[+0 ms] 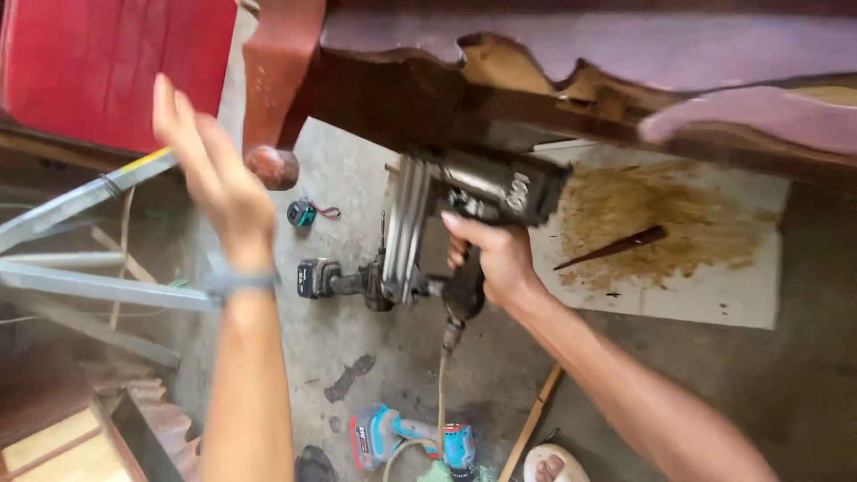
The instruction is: Applying glue to a wooden component and securing it to a furniture frame using a pneumatic nail gun.
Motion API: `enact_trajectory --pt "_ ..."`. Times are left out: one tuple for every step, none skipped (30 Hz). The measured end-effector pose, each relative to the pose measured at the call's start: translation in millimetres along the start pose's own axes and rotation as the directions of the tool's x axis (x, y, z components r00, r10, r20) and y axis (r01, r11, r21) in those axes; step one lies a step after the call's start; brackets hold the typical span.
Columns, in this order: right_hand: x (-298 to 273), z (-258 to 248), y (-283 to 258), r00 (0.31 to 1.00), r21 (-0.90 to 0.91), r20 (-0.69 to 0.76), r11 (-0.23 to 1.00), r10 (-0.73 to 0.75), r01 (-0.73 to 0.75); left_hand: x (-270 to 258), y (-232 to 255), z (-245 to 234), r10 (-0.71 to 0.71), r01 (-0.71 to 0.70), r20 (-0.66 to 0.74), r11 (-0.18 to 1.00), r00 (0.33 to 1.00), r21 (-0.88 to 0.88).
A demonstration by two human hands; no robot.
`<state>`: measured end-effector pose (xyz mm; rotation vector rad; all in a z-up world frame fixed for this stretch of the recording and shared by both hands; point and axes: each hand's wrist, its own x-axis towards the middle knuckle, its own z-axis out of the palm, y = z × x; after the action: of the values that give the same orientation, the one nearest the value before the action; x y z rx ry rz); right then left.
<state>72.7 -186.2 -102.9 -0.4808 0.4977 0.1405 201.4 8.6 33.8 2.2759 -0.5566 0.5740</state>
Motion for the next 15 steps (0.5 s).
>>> enact_trajectory --pt "14.1 6.4 -2.3 1.0 -0.032 -0.021 0.999 -0.018 0.018 29.5 -20.0 9.0 -0.16 0.159 -0.001 0.987 0.987 -0.022" --pt "27.0 13.1 -5.0 1.0 -0.019 -0.023 1.0 -0.007 0.006 31.8 -55.0 6.0 -0.162 0.162 0.01 0.987 0.987 -0.008" --pt "38.6 20.4 -8.5 0.999 -0.233 -0.039 0.972 -0.022 0.012 38.2 -89.4 4.9 -0.038 -0.009 0.145 0.949 0.989 0.315" --pt "49.1 25.7 -13.0 0.998 -0.436 -0.05 0.9 -0.036 0.011 43.6 -122.0 4.1 0.043 -0.223 0.312 0.791 0.949 0.57" --pt "56.2 23.9 -10.5 0.997 -0.409 -0.067 0.912 -0.034 0.003 40.8 -94.4 16.2 0.049 -0.248 0.343 0.787 0.938 0.565" --pt "63.5 23.5 -8.9 0.999 -0.413 -0.025 0.91 -0.045 0.03 38.3 -66.8 27.5 -0.15 0.09 0.138 0.924 0.979 0.372" --pt "75.8 30.0 -11.0 0.999 -0.425 0.024 0.904 -0.048 0.054 40.8 -41.8 35.6 -0.41 0.41 -0.019 0.907 0.912 0.095" --pt "87.0 35.7 -10.3 0.999 -0.409 0.014 0.912 -0.039 0.041 48.1 -39.7 43.2 -0.411 0.408 -0.004 0.906 0.912 0.112" --pt "93.0 39.1 -6.4 1.0 -0.313 0.008 0.949 0.025 -0.021 47.3 -34.8 46.8 -0.462 0.461 0.009 0.884 0.887 0.076" --pt "96.6 42.1 -2.3 0.996 -0.214 0.008 0.973 0.088 -0.085 44.9 -28.5 49.6 -0.513 0.511 0.021 0.858 0.858 0.041" --pt "100.1 41.5 4.6 0.996 -0.198 -0.005 0.977 0.086 -0.086 44.0 -39.8 47.5 -0.509 0.508 0.041 0.86 0.86 0.049" --pt "102.5 41.7 10.3 0.993 -0.216 0.045 0.972 0.105 -0.092 44.0 -49.6 44.7 -0.453 0.445 0.039 0.887 0.891 0.123" --pt "105.5 43.2 13.7 0.988 -0.24 0.098 0.966 0.117 -0.091 45.9 -58.7 41.9 -0.389 0.376 0.037 0.907 0.92 0.189" --pt "104.3 43.9 9.6 0.99 -0.229 0.089 0.97 0.108 -0.086 49.8 -53.0 50.3 -0.382 0.367 0.053 0.911 0.922 0.188" --pt "101.3 47.6 7.6 0.991 -0.22 0.104 0.973 0.09 -0.065 50.3 -46.7 51.8 -0.439 0.428 0.024 0.885 0.898 0.184"
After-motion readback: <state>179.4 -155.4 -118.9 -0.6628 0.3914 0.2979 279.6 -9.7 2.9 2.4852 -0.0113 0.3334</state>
